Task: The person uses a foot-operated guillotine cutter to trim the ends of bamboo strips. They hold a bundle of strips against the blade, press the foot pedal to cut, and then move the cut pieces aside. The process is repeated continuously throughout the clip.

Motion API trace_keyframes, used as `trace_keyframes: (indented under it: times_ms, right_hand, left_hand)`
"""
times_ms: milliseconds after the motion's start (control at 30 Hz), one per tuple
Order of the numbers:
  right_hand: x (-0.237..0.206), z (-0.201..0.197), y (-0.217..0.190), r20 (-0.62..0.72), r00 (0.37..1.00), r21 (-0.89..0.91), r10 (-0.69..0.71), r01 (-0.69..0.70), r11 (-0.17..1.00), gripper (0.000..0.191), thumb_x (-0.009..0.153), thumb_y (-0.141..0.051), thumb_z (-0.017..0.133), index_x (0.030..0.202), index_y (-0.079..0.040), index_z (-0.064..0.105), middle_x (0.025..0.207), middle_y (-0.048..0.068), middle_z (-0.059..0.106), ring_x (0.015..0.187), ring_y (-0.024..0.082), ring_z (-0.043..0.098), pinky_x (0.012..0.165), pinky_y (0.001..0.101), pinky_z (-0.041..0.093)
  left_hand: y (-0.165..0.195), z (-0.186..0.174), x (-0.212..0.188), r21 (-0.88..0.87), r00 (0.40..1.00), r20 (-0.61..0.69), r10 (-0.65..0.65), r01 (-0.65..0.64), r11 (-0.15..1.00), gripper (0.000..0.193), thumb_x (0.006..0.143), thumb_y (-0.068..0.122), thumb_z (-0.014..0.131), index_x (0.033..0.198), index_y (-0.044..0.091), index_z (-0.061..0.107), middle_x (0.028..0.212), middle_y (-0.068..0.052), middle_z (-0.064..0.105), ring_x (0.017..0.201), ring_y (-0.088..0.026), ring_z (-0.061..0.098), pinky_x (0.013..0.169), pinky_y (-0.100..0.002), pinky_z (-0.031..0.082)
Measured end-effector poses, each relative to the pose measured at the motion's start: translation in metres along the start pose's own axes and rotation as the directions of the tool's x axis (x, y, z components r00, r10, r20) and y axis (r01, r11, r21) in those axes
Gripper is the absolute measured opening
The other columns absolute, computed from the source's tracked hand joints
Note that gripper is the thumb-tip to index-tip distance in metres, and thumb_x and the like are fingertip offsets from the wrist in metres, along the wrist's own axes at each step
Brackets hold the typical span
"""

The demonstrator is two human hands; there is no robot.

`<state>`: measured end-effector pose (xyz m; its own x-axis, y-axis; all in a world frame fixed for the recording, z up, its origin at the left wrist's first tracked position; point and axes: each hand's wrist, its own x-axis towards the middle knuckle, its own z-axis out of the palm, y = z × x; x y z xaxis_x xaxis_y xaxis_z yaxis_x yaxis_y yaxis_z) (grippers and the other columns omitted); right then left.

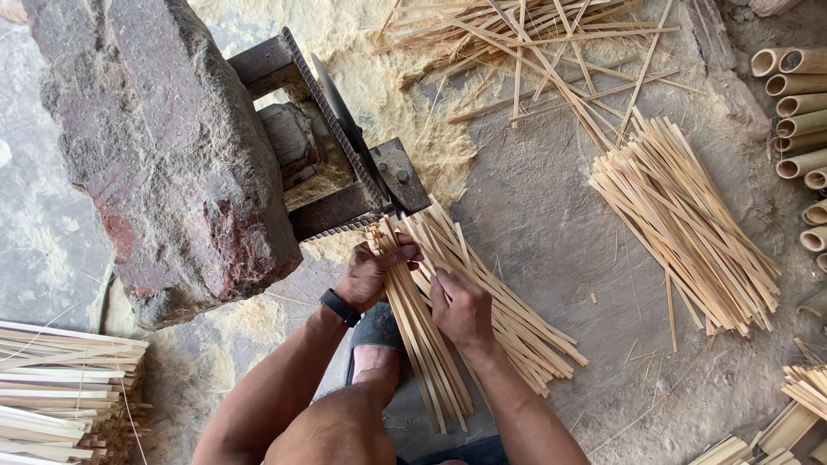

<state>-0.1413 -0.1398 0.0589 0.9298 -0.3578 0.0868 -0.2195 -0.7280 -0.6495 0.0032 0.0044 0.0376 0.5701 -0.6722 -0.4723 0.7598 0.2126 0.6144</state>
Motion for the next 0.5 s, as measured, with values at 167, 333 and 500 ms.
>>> trace_keyframes:
  times_ms: [167,333,500]
  right_hand:
    - [0.055,0.032,0.004,-0.123,0.983,-0.037,-0.133,0.129,0.991,0.015,0.102,-0.005,0.062,0.105,0.005,0.073,0.08,0.015,0.069,0.055,0.018,0.066,0.04,0.0253,0.05]
    - [0.072,0.028,-0.012,-0.083,0.989,-0.038,-0.121,0.118,0.992,0.014,0.1,-0.007,0.062,0.102,0.002,0.071,0.081,0.013,0.068,0.059,0.019,0.066,0.047,0.0302,0.055]
    - [0.03,-0.016,-0.011,-0.223,0.925,-0.29,-0.308,0.239,0.927,0.026,0.088,-0.019,0.066,0.103,0.001,0.071,0.084,0.013,0.068,0.071,0.026,0.067,0.063,0.0392,0.059]
  left_hand:
    - [0.003,-0.009,0.0,0.241,0.995,-0.101,-0.01,0.034,0.97,0.029,0.081,0.006,0.079,0.11,0.001,0.075,0.104,-0.013,0.078,0.095,-0.022,0.074,0.087,-0.038,0.062]
    - [-0.001,-0.013,0.001,0.273,0.994,-0.105,0.003,0.026,0.962,0.024,0.081,0.009,0.081,0.103,-0.001,0.078,0.104,-0.014,0.081,0.095,-0.022,0.076,0.088,-0.036,0.061]
    - [-0.004,-0.016,-0.003,0.229,0.998,-0.047,0.048,-0.036,0.973,0.023,0.085,0.007,0.081,0.105,-0.003,0.078,0.101,-0.016,0.08,0.089,-0.022,0.074,0.085,-0.037,0.061]
